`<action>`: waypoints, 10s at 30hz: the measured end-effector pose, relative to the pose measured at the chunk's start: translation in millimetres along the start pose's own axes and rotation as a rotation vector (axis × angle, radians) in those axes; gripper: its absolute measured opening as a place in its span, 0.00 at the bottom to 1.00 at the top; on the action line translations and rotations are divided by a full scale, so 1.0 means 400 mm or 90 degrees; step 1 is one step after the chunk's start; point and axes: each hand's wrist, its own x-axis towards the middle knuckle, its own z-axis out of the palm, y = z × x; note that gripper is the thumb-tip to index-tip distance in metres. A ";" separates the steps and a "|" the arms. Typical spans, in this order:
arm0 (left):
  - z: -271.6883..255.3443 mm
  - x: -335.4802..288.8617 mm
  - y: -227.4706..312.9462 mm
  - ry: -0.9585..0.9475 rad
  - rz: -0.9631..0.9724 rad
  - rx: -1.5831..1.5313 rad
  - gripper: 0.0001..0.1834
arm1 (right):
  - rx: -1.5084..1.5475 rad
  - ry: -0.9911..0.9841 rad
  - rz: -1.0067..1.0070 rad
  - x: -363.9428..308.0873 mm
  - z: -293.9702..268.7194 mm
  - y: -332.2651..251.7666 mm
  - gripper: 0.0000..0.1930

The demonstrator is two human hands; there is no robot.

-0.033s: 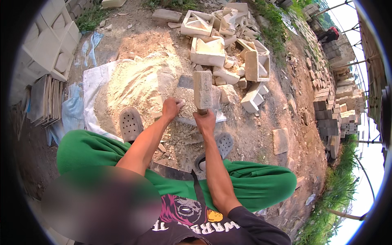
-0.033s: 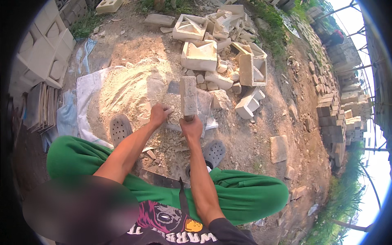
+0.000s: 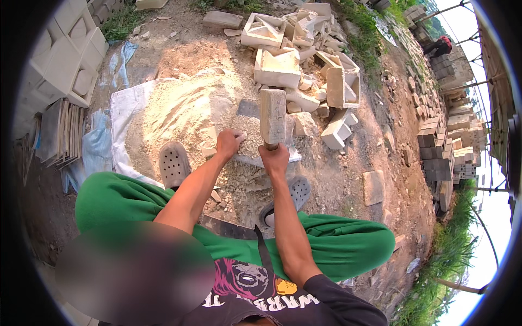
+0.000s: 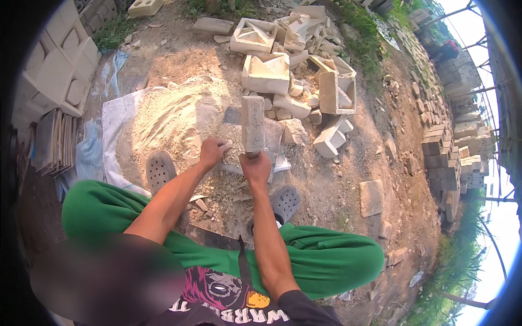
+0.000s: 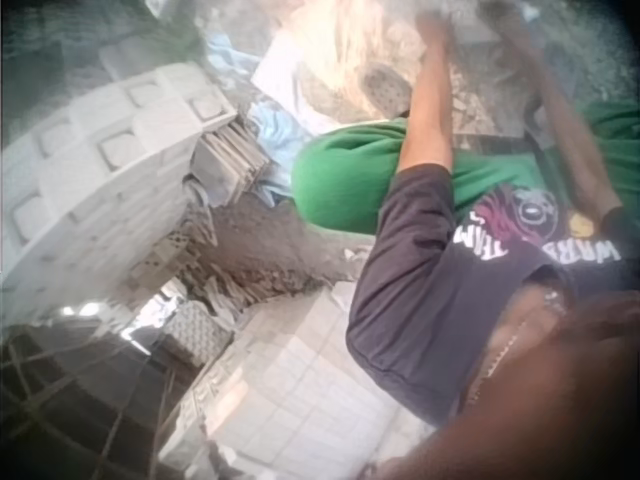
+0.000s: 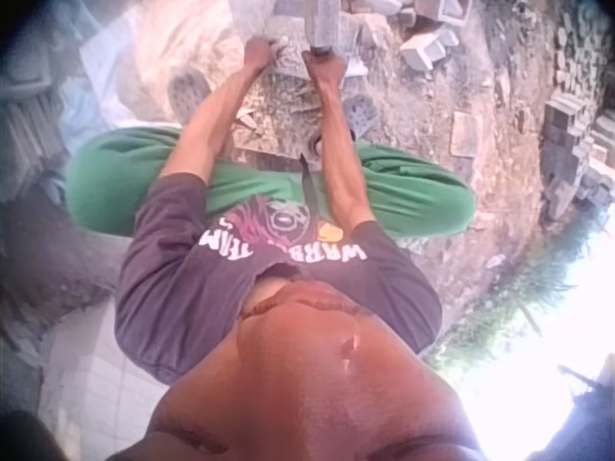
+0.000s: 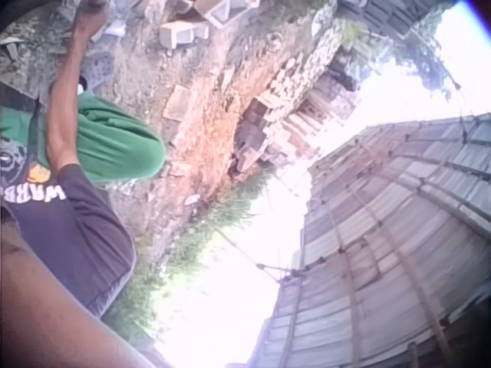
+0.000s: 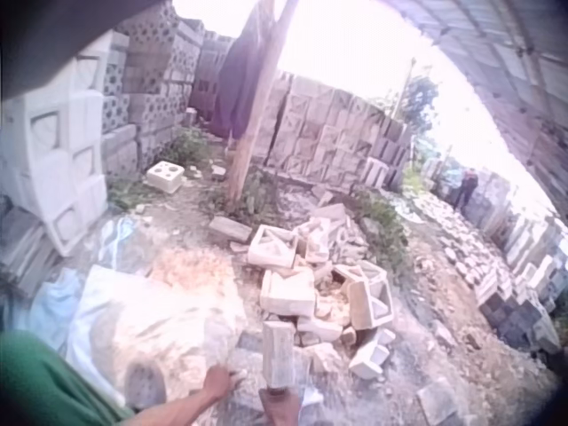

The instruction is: The person sits on the ground and uses a large concrete block to grind and crush smaller fragments of stone or concrete into a fine powder on a flat surface.

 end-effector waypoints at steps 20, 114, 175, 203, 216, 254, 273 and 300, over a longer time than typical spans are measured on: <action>0.025 -0.008 -0.023 0.107 -0.104 -0.103 0.10 | 0.014 -0.020 -0.024 -0.008 -0.040 -0.081 0.14; -0.045 -0.082 -0.022 0.082 0.036 0.063 0.09 | -0.173 -0.186 0.022 -0.059 0.075 0.037 0.20; 0.030 -0.008 0.053 -0.096 0.231 0.242 0.09 | 0.090 -0.062 0.298 0.011 0.066 0.280 0.33; 0.066 -0.044 -0.057 -0.083 0.284 0.400 0.44 | 0.011 -0.059 0.174 -0.007 0.006 0.096 0.25; 0.046 -0.056 -0.031 -0.136 0.243 0.427 0.52 | -0.112 -0.141 0.160 0.031 0.040 0.146 0.25; -0.053 -0.013 0.007 -0.176 0.244 0.495 0.43 | 0.391 -0.385 0.255 -0.040 0.042 0.133 0.20; -0.046 -0.018 -0.054 0.040 0.073 0.362 0.22 | -0.112 -0.082 0.091 -0.148 0.145 0.161 0.32; 0.173 -0.186 -0.051 0.214 -0.574 -0.210 0.28 | -0.103 -0.111 0.151 -0.079 0.103 0.096 0.24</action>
